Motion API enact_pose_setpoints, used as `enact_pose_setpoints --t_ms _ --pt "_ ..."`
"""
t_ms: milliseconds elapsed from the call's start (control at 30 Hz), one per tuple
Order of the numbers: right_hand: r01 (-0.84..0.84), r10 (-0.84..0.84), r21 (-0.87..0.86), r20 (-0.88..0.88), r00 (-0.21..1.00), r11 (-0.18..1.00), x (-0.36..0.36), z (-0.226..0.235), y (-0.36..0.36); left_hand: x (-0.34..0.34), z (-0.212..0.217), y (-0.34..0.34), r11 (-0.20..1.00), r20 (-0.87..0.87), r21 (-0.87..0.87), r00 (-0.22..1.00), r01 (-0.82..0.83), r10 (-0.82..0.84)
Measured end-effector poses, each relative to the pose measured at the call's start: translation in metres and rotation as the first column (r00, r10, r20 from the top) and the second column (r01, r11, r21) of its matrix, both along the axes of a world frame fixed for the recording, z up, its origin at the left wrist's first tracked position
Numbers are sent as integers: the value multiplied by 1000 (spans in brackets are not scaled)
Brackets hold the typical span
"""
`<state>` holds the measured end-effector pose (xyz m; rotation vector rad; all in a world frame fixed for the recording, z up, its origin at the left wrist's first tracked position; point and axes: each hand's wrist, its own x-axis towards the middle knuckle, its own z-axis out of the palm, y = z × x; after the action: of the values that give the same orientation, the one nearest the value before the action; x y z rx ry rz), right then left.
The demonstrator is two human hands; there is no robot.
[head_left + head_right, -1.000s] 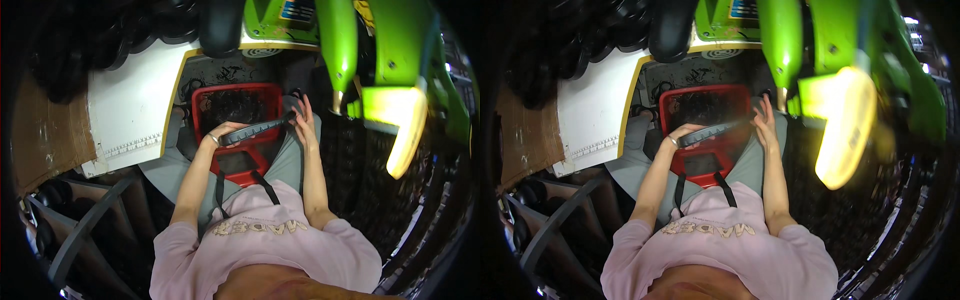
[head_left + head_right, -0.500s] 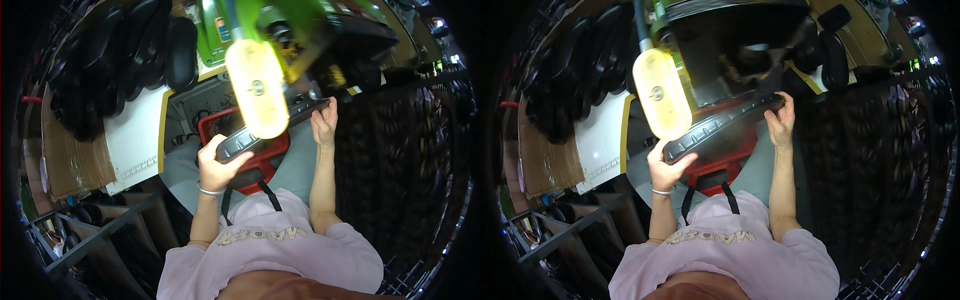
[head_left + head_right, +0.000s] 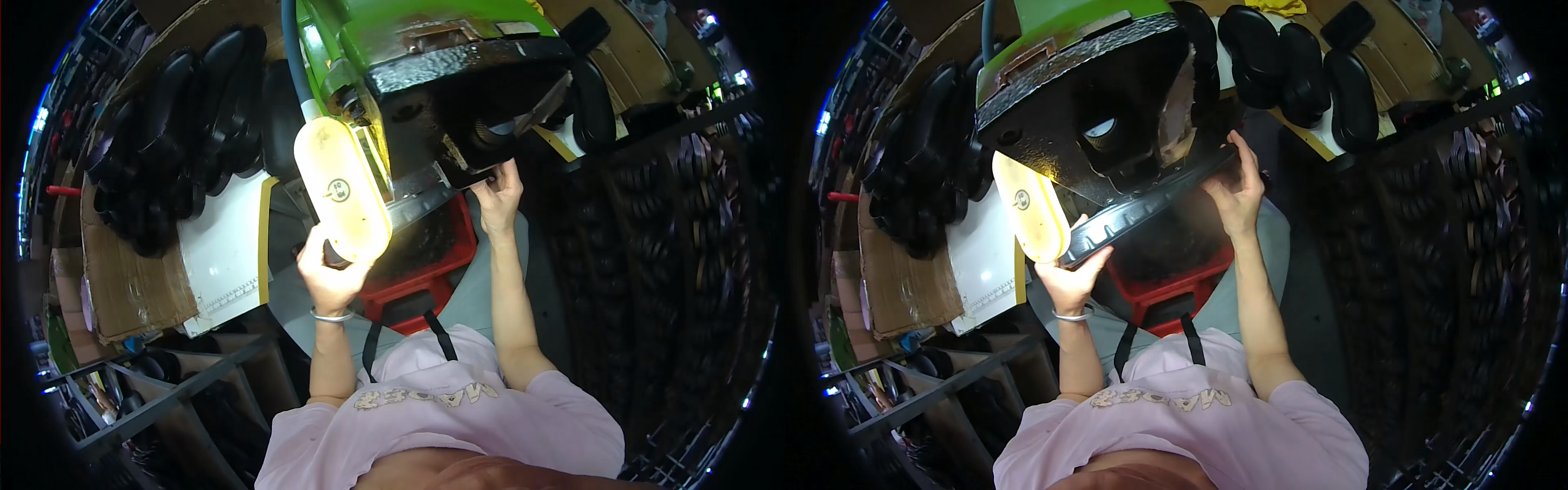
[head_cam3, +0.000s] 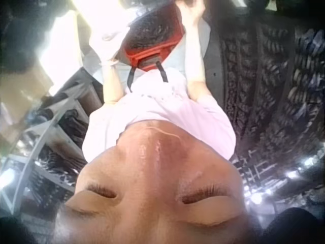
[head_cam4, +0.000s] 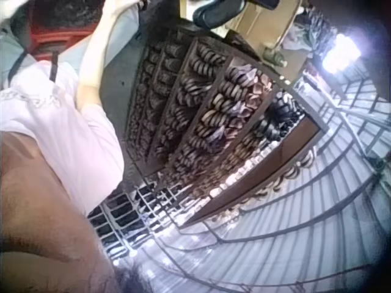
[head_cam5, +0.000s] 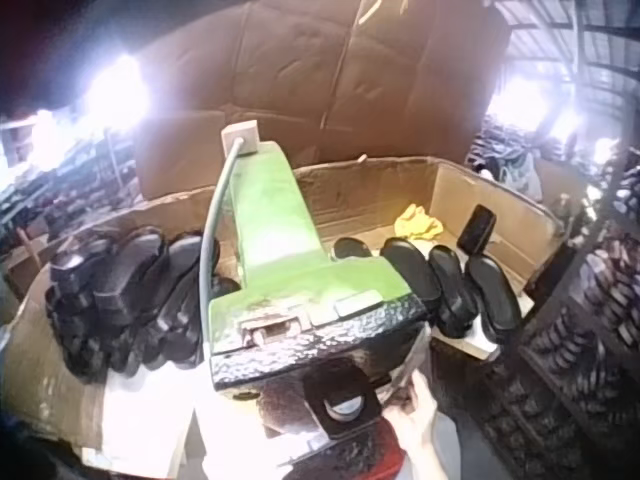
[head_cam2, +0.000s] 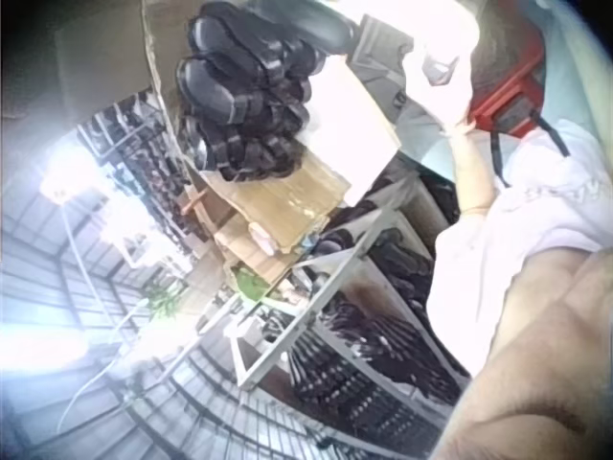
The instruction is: The person repeatedly grinds the soles of black shoes against a green bench grinder. They handle the shoes one at a time, rotating them to smooth different areas of the sole, and then place the finished shoes on a nearby shelf.
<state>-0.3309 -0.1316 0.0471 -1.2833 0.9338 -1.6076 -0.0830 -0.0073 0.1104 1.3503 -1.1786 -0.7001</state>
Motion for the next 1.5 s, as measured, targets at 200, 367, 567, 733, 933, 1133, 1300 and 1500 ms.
enact_pose_setpoints --t_ms 200,367,567,733,933,1133,1300,1500 --pt "-10 11 41 -27 1000 999 20 11 16 28 -5 5 996 -83 -56 995 -64 59" --pt "3 -12 -74 -119 993 997 38 18 26 55 -33 11 998 -278 -28 960 -52 42" --pt "116 -201 -241 -366 909 964 53 35 39 72 -90 4 1000 -570 -6 821 22 -21" --pt "105 -338 -460 -460 821 882 69 63 45 83 -119 -18 964 -508 161 855 213 -104" --pt "35 -412 -580 -534 739 814 63 64 42 22 -99 -52 973 263 -35 941 228 -211" --pt "161 -222 -202 -328 918 966 52 26 36 -44 -67 -45 999 -581 -31 813 14 -29" --pt "-288 218 314 239 946 905 41 -92 20 -62 -86 -46 985 -251 -152 967 -75 34" --pt "-518 38 446 730 682 730 22 -137 29 -88 -72 -52 977 -524 -173 851 -125 16"
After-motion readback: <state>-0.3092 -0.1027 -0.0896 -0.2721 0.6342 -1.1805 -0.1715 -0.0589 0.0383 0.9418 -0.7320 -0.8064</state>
